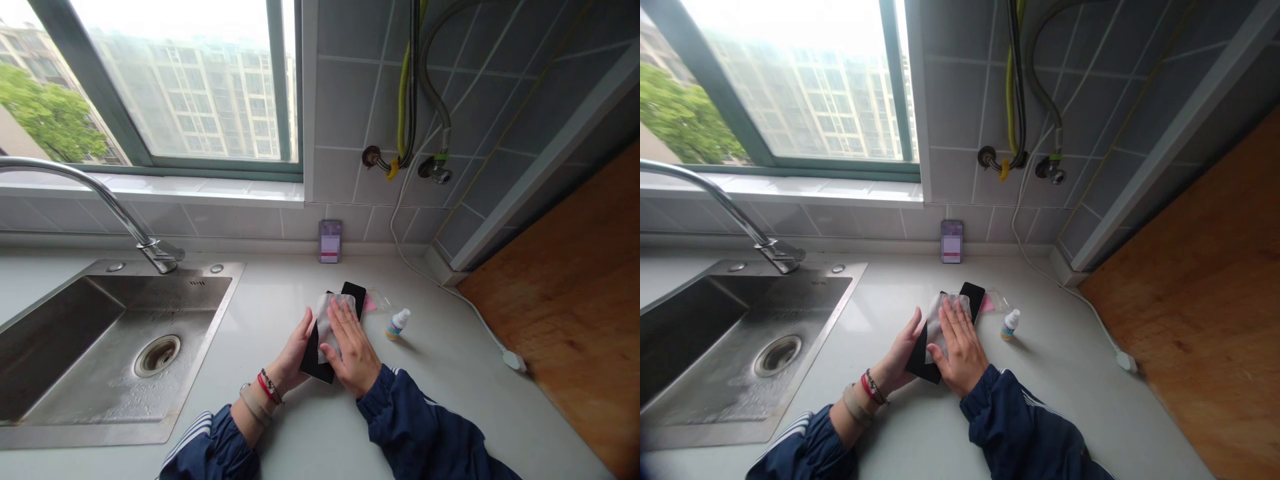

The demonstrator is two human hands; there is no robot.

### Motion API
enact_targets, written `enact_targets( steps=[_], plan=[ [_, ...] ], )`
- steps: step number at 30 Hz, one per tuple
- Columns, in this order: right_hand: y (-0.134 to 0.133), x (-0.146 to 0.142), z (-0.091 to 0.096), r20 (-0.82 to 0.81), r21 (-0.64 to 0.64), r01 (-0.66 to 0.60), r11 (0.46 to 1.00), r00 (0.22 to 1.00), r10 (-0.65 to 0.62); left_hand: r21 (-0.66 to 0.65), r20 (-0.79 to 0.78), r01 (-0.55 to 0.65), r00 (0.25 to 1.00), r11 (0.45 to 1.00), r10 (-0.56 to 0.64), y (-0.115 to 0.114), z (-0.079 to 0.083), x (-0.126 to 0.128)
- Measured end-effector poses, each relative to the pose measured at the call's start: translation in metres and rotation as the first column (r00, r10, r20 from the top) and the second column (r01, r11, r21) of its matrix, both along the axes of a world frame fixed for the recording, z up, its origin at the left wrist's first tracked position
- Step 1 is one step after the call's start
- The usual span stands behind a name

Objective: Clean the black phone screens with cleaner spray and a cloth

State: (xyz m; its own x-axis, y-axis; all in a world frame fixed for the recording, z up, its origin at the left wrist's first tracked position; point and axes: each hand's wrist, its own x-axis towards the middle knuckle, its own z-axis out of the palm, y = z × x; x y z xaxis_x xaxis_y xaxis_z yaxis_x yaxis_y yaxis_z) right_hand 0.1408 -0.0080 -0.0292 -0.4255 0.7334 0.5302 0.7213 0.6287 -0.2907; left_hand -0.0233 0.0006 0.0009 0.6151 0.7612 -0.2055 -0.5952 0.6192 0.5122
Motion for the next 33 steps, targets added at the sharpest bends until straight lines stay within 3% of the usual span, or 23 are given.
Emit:
enact_targets(
  steps=[11, 20, 33],
  plan=[
    [-0.0027, -0.0006, -0.0011, 0.011, -0.021, -0.001, 1.000, 1.000, 0.001, -0.022, -0.101, -0.058, 0.993, 0.998, 0.056, 0.0004, -0.0026, 0.0010],
    [-0.0076, -0.0036, 0.0021, 0.044, -0.033, -0.052, 0.998, 0.998, 0.053, -0.032, -0.106, -0.036, 0.994, 0.999, 0.032, 0.0006, 0.0018, 0.0012],
    [-0.0046, -0.0024, 0.0000, 0.038, -0.050, 0.011, 0.999, 0.999, -0.009, -0.031, -0.073, -0.072, 0.995, 0.997, 0.070, 0.0028, 0.0031, -0.0012]
  ],
)
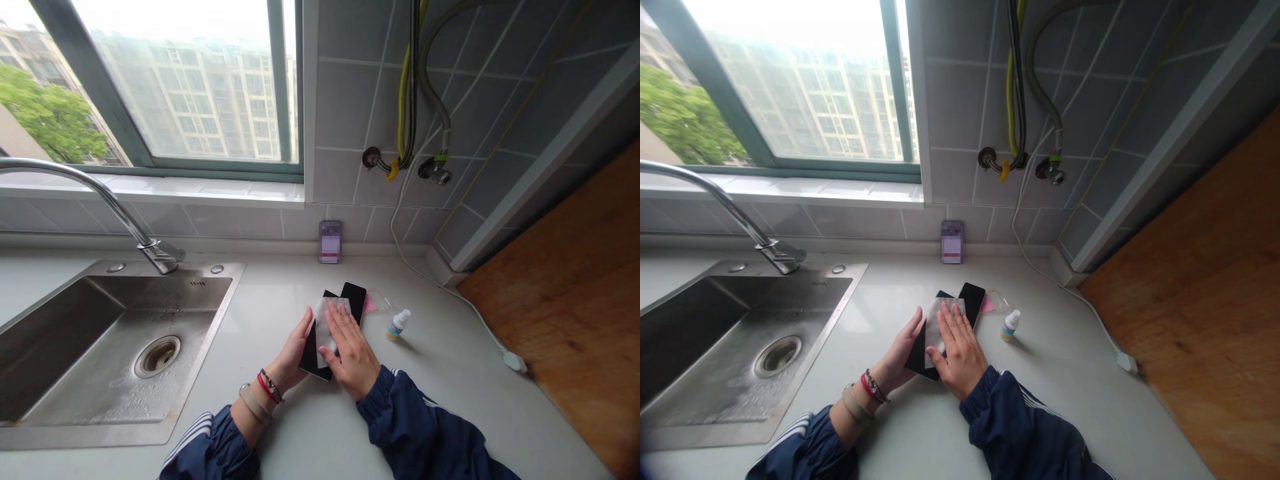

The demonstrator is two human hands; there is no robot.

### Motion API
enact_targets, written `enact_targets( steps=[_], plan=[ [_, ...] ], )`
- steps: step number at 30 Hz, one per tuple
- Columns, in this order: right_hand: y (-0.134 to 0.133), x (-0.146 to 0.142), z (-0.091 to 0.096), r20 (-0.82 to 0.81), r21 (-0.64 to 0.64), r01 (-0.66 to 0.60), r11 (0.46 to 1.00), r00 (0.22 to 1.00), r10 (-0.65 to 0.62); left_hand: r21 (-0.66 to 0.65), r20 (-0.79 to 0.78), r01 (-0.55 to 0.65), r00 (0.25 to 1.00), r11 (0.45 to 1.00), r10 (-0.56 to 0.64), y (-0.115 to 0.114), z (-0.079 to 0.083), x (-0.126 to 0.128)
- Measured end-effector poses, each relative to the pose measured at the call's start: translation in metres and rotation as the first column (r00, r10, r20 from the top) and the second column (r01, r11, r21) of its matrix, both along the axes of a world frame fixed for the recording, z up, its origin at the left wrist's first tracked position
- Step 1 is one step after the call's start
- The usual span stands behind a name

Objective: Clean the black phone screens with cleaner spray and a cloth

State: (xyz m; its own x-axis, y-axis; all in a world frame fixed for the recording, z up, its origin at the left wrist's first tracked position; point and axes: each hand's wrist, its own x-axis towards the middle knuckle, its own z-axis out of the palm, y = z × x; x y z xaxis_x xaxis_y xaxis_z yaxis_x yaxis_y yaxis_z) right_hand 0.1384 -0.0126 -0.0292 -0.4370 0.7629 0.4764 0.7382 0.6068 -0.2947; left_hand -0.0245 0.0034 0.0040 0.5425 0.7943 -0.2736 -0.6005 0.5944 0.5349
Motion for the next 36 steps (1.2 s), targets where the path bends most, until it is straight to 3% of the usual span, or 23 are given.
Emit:
enact_targets(
  steps=[17, 24, 29, 32, 36],
  plan=[
    [0.000, 0.000, -0.002, -0.012, -0.049, 0.047, 0.998, 0.999, -0.047, -0.005, -0.026, -0.082, 0.996, 0.997, 0.082, 0.001, 0.002, 0.000],
    [-0.002, 0.001, 0.004, 0.067, -0.037, -0.244, 0.969, 0.967, 0.246, -0.116, -0.102, -0.093, 0.992, 0.989, 0.081, 0.000, -0.002, -0.001],
    [-0.004, 0.000, 0.009, 0.105, -0.074, -0.326, 0.943, 0.937, 0.332, -0.159, -0.080, -0.056, 0.996, 0.986, 0.044, 0.001, -0.004, -0.002],
    [-0.001, 0.002, 0.006, 0.089, -0.062, -0.270, 0.961, 0.957, 0.275, -0.125, -0.102, -0.077, 0.993, 0.989, 0.064, 0.002, -0.005, -0.002],
    [0.009, 0.009, -0.003, 0.019, -0.039, -0.102, 0.994, 0.995, 0.102, -0.043, -0.070, -0.046, 0.997, 0.998, 0.043, 0.002, -0.001, -0.002]
  ],
)
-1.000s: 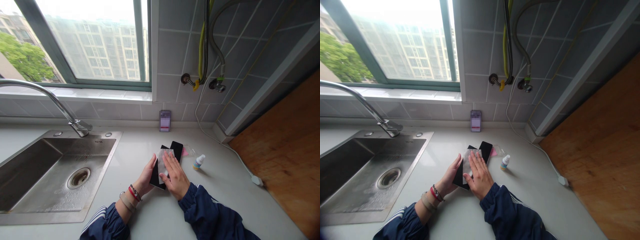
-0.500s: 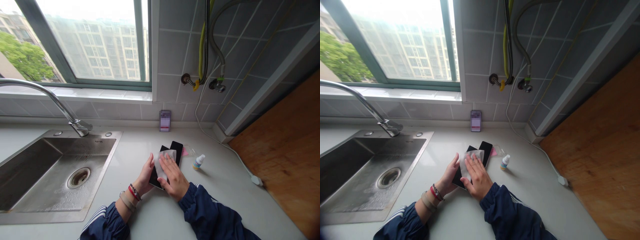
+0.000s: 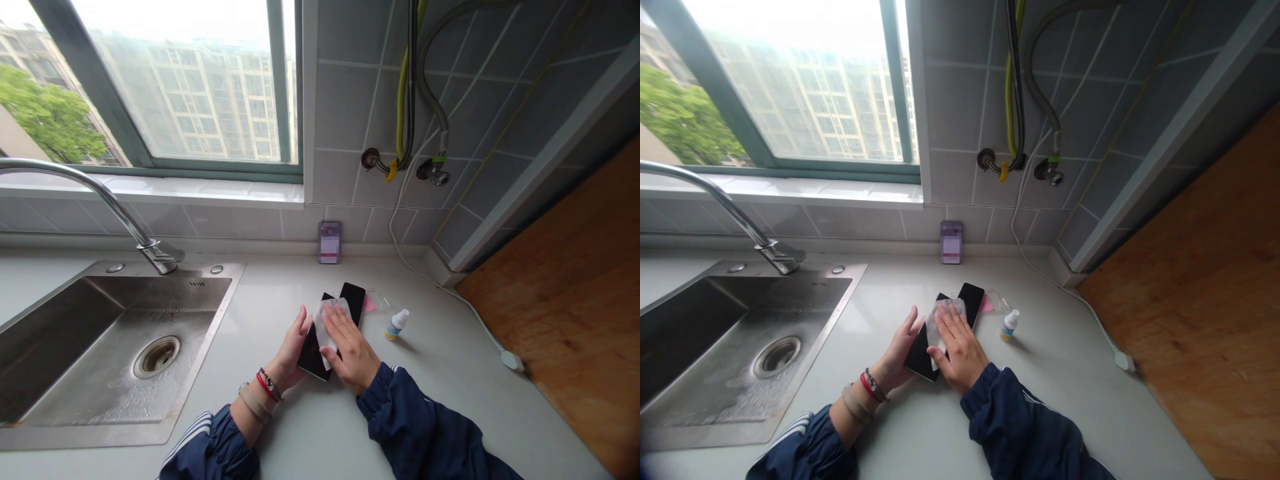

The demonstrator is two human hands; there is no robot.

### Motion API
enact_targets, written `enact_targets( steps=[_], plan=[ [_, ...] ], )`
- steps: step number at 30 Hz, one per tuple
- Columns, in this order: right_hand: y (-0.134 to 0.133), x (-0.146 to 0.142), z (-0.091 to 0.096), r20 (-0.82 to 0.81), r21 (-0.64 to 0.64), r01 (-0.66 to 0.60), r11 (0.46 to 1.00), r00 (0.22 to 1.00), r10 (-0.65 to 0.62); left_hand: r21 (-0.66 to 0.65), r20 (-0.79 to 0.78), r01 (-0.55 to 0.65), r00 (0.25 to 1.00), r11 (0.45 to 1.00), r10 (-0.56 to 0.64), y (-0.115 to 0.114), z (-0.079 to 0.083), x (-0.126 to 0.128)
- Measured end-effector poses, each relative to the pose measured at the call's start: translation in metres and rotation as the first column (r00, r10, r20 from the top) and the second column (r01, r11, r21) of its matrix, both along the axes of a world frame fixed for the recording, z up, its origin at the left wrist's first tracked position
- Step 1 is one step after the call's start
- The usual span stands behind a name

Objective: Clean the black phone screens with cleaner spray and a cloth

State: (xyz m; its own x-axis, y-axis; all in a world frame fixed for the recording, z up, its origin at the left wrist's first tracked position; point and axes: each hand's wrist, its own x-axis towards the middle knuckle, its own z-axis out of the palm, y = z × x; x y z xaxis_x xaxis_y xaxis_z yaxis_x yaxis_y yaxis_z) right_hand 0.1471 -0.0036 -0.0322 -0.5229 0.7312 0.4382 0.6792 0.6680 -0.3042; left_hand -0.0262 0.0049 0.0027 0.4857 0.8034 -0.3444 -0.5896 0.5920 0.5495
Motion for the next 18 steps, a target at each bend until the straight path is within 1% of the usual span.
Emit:
enact_targets(
  steps=[3, 5, 6, 8, 11, 13, 15, 16, 18],
  plan=[
    [0.005, 0.003, -0.004, -0.032, 0.002, 0.073, 0.997, 0.997, -0.073, 0.018, 0.007, 0.003, 1.000, 1.000, -0.004, -0.001, 0.002, 0.001],
    [0.004, 0.003, -0.003, -0.034, 0.005, 0.067, 0.998, 0.997, -0.066, 0.010, 0.004, -0.003, 1.000, 1.000, 0.003, -0.001, 0.002, 0.001],
    [0.002, 0.002, -0.002, -0.026, 0.004, 0.040, 0.999, 0.999, -0.040, 0.003, 0.005, -0.007, 1.000, 1.000, 0.007, -0.001, 0.002, 0.000],
    [-0.003, -0.002, 0.003, 0.006, -0.007, -0.058, 0.998, 0.998, 0.058, -0.017, 0.007, -0.017, 1.000, 1.000, 0.017, 0.000, 0.001, 0.000],
    [-0.011, -0.006, 0.011, 0.061, -0.045, -0.219, 0.975, 0.973, 0.221, -0.058, -0.010, -0.055, 0.998, 0.997, 0.054, 0.001, -0.001, -0.001],
    [-0.014, -0.008, 0.013, 0.083, -0.066, -0.275, 0.959, 0.956, 0.280, -0.076, -0.021, -0.079, 0.997, 0.994, 0.078, 0.002, -0.002, -0.001],
    [-0.013, -0.007, 0.013, 0.093, -0.063, -0.277, 0.959, 0.955, 0.282, -0.069, -0.014, -0.067, 0.998, 0.995, 0.066, 0.003, -0.003, -0.002],
    [-0.011, -0.005, 0.011, 0.092, -0.051, -0.255, 0.966, 0.961, 0.259, -0.055, -0.001, -0.038, 0.999, 0.998, 0.038, 0.003, -0.003, -0.003],
    [-0.005, -0.001, 0.009, 0.069, -0.005, -0.169, 0.986, 0.983, 0.169, -0.013, 0.025, 0.043, 0.999, 0.999, -0.042, 0.002, -0.001, -0.005]
  ],
)
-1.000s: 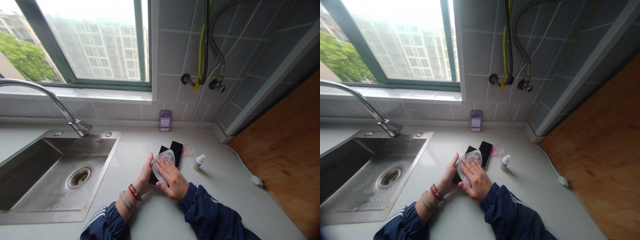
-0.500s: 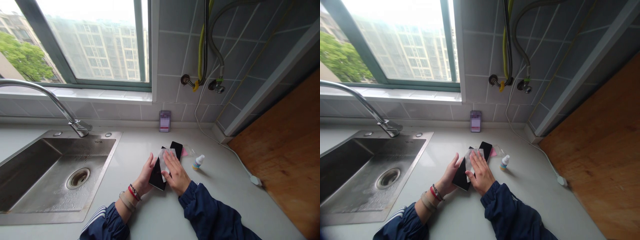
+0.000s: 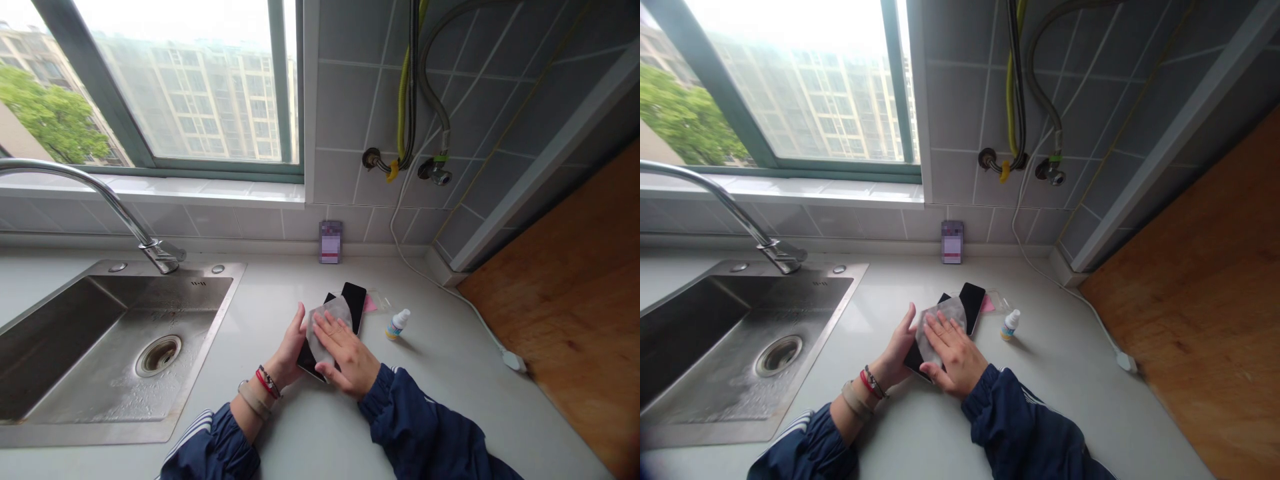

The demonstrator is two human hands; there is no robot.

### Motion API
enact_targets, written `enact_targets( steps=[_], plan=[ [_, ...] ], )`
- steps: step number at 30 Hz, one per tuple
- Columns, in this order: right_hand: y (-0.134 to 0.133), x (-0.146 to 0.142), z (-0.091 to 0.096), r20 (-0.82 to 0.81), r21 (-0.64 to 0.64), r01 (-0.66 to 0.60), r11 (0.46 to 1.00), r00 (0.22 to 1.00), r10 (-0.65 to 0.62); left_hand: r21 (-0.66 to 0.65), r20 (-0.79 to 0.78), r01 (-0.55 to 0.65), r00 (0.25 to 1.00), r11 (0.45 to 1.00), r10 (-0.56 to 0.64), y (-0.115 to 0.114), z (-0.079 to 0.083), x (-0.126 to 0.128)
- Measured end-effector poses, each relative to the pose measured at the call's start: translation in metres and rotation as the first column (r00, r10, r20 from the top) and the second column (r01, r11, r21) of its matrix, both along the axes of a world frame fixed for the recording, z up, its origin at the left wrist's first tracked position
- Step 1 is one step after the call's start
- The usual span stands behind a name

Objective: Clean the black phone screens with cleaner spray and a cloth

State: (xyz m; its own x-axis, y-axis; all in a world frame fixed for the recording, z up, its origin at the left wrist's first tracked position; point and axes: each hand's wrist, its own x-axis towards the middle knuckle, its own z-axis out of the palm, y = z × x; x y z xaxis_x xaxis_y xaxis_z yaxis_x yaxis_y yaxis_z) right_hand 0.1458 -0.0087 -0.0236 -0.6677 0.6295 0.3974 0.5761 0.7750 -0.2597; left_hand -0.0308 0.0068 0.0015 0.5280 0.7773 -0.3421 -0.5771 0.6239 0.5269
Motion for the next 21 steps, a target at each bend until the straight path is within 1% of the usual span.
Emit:
enact_targets(
  steps=[2, 4, 6, 8, 11, 14, 16, 18, 21],
  plan=[
    [0.005, 0.004, -0.002, -0.057, 0.046, 0.107, 0.993, 0.993, -0.105, 0.041, 0.019, 0.087, 0.996, 0.995, -0.087, -0.002, 0.003, -0.002],
    [0.009, 0.007, -0.003, -0.110, 0.073, 0.183, 0.981, 0.979, -0.174, 0.079, 0.027, 0.141, 0.989, 0.987, -0.144, -0.004, 0.006, -0.003],
    [0.010, 0.008, -0.002, -0.127, 0.078, 0.211, 0.974, 0.972, -0.200, 0.110, 0.034, 0.172, 0.984, 0.979, -0.176, -0.006, 0.008, -0.003],
    [0.008, 0.007, -0.002, -0.111, 0.077, 0.205, 0.976, 0.974, -0.196, 0.131, 0.040, 0.170, 0.983, 0.977, -0.176, -0.006, 0.008, -0.003],
    [0.003, 0.002, -0.001, -0.048, 0.060, 0.141, 0.988, 0.989, -0.139, 0.110, 0.072, 0.130, 0.988, 0.985, -0.138, -0.005, 0.004, -0.003],
    [-0.006, -0.005, 0.000, 0.027, 0.025, 0.048, 0.999, 0.998, -0.048, 0.010, 0.122, 0.102, 0.987, 0.995, -0.103, -0.002, 0.001, -0.003],
    [-0.013, -0.010, 0.004, 0.066, -0.001, -0.004, 1.000, 0.998, 0.005, -0.029, 0.147, 0.059, 0.988, 0.998, -0.054, -0.001, 0.001, -0.005],
    [-0.019, -0.013, 0.009, 0.092, -0.023, -0.059, 0.998, 0.994, 0.061, -0.012, 0.184, 0.022, 0.983, 1.000, -0.019, 0.000, 0.005, -0.007],
    [-0.025, -0.015, 0.019, 0.110, -0.037, -0.128, 0.991, 0.985, 0.131, 0.031, 0.253, 0.046, 0.966, 0.998, -0.052, 0.001, 0.011, -0.010]
  ],
)
